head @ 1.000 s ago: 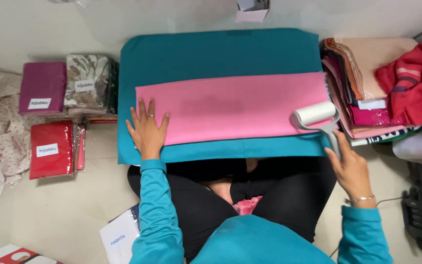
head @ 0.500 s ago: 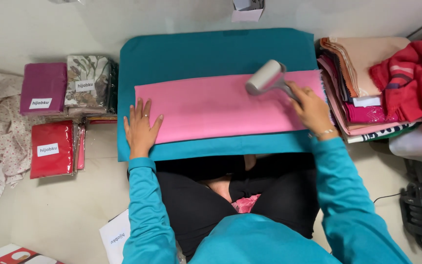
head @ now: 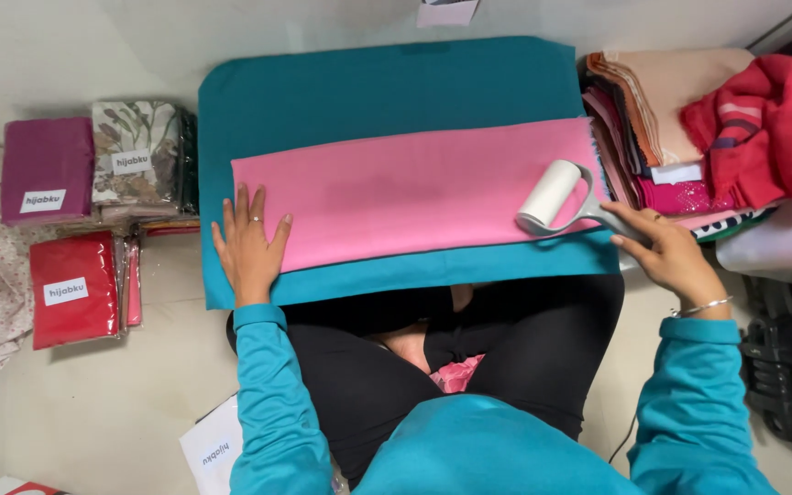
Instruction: Clean a pink piece of fabric using a lint roller and then fold it.
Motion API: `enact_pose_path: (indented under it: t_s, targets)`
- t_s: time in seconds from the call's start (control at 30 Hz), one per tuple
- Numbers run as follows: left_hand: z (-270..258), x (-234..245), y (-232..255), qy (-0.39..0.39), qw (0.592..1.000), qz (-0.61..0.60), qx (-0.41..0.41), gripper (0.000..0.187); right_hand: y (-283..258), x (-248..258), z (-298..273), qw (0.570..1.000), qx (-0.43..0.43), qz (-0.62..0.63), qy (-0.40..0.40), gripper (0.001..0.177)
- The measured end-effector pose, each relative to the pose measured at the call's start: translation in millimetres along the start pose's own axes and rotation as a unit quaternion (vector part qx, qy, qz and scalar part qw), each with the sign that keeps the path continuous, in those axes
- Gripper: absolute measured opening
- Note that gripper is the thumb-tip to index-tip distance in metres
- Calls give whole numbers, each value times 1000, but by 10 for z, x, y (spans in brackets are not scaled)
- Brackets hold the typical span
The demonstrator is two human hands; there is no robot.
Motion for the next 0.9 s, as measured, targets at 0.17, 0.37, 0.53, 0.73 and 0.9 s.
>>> enact_pose_path:
  t_s: [0.17, 0.37, 0.53, 0.73, 0.9]
  targets:
    - [-14, -3, -23, 19, 1000, -5, 5, 63, -642, -5, 365, 996, 70, 20, -48, 51]
    - [-28, -64, -119, 45, 999, -3, 24, 52, -1723, -564, 932, 976, 184, 91, -77, 47]
    - [-27, -35, -107, 49, 998, -14, 20, 50, -2433, -1068, 1315, 966, 213, 94, -114, 50]
    - [-27, -78, -185, 74, 996, -37, 33, 47, -2890, -1777, 1583, 960, 218, 100, -146, 54]
    - [-28, -115, -238, 81, 995, -41, 38, 46, -3080, -2051, 1582, 956, 227, 103, -155, 56]
Point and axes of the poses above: each hand's wrist, its own z-axis towards the middle knuckle, its own x-axis out of the back of the hand, y = z × x, the point moved 7 cm from there along z, towards the middle knuckle, and after that the axes turned 15 degrees about y, right-handed, at the moved point
